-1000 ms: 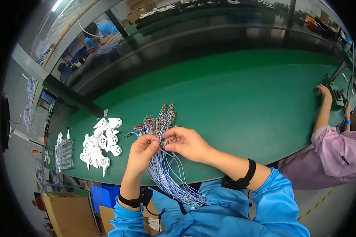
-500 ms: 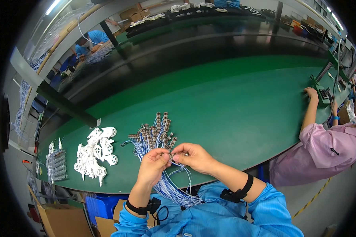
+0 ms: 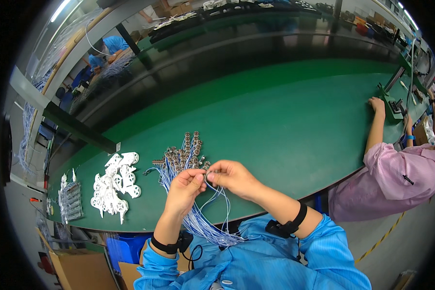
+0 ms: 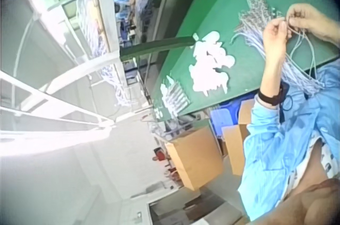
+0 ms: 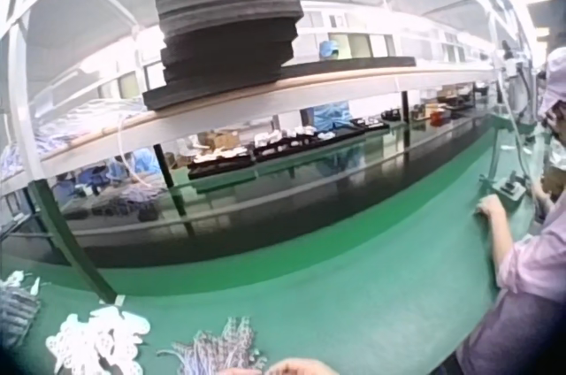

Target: Assembling electronic wire harnesses by inserting colored wires into connector housings.

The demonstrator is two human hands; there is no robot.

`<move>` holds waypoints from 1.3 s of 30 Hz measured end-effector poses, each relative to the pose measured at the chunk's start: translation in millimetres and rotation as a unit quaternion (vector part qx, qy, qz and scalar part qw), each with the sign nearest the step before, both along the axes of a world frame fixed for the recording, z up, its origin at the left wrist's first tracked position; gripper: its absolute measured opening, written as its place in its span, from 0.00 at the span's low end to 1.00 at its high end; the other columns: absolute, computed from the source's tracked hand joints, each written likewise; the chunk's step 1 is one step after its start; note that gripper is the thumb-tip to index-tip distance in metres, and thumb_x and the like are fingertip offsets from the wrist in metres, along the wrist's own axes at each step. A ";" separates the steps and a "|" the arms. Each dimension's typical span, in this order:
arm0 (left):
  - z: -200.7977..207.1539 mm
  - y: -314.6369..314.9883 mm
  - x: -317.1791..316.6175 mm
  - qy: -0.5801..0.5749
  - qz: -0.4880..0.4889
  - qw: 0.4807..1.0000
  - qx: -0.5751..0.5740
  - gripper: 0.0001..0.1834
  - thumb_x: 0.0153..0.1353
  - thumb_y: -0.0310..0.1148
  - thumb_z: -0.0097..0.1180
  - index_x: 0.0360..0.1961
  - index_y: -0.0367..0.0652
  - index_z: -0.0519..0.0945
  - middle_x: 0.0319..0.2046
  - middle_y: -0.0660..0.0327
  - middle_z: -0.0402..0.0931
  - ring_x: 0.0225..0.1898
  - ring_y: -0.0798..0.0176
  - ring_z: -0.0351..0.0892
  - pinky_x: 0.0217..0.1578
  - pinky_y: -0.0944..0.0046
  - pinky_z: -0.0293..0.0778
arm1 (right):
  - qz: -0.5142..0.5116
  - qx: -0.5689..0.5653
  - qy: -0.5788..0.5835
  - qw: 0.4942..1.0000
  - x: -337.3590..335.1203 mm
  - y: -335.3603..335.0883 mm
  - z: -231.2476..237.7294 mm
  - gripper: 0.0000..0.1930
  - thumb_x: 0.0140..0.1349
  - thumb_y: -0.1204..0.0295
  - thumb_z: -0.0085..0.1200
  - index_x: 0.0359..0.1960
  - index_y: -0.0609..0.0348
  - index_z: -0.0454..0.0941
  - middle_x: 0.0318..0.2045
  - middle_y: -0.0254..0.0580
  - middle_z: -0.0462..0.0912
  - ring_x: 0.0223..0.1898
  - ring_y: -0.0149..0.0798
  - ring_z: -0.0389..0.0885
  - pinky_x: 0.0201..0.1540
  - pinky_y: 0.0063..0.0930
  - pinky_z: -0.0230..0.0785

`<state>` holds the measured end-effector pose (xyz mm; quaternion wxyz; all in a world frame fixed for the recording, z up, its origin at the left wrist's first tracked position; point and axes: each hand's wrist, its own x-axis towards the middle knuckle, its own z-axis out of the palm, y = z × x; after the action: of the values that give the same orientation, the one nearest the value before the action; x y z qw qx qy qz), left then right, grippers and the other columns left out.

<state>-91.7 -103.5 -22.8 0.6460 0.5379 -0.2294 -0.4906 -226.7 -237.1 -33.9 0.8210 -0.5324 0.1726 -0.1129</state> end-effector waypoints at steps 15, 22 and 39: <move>23.4 0.4 27.0 -0.573 0.075 0.814 0.060 0.09 0.61 0.24 0.52 0.41 0.37 0.80 0.30 0.58 0.76 0.28 0.65 0.74 0.30 0.68 0.70 | -0.037 -0.610 0.163 0.775 38.9 -3.8 9.8 0.20 0.52 0.66 0.63 0.45 0.63 0.75 0.46 0.50 0.71 0.48 0.52 0.67 0.54 0.41 0.60; 19.2 2.0 17.7 -0.561 0.044 0.827 -0.006 0.11 0.60 0.25 0.53 0.44 0.37 0.79 0.35 0.57 0.75 0.33 0.65 0.75 0.32 0.69 0.71 | 0.005 -0.426 0.113 0.898 31.1 -17.7 13.6 0.15 0.53 0.71 0.63 0.40 0.62 0.74 0.37 0.42 0.77 0.42 0.40 0.74 0.48 0.32 0.68; 22.1 -19.8 19.1 -0.125 0.018 0.992 0.011 0.15 0.62 0.27 0.57 0.46 0.36 0.68 0.34 0.63 0.74 0.32 0.74 0.73 0.32 0.74 0.71 | -0.010 -0.120 -0.047 0.992 23.3 -10.9 6.7 0.22 0.60 0.74 0.59 0.53 0.69 0.67 0.34 0.39 0.79 0.38 0.28 0.78 0.43 0.21 0.73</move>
<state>-72.6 -123.3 -0.7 0.6146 0.6063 -0.2936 -0.4104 -203.4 -248.0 -27.2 0.7572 -0.6194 0.1246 -0.1657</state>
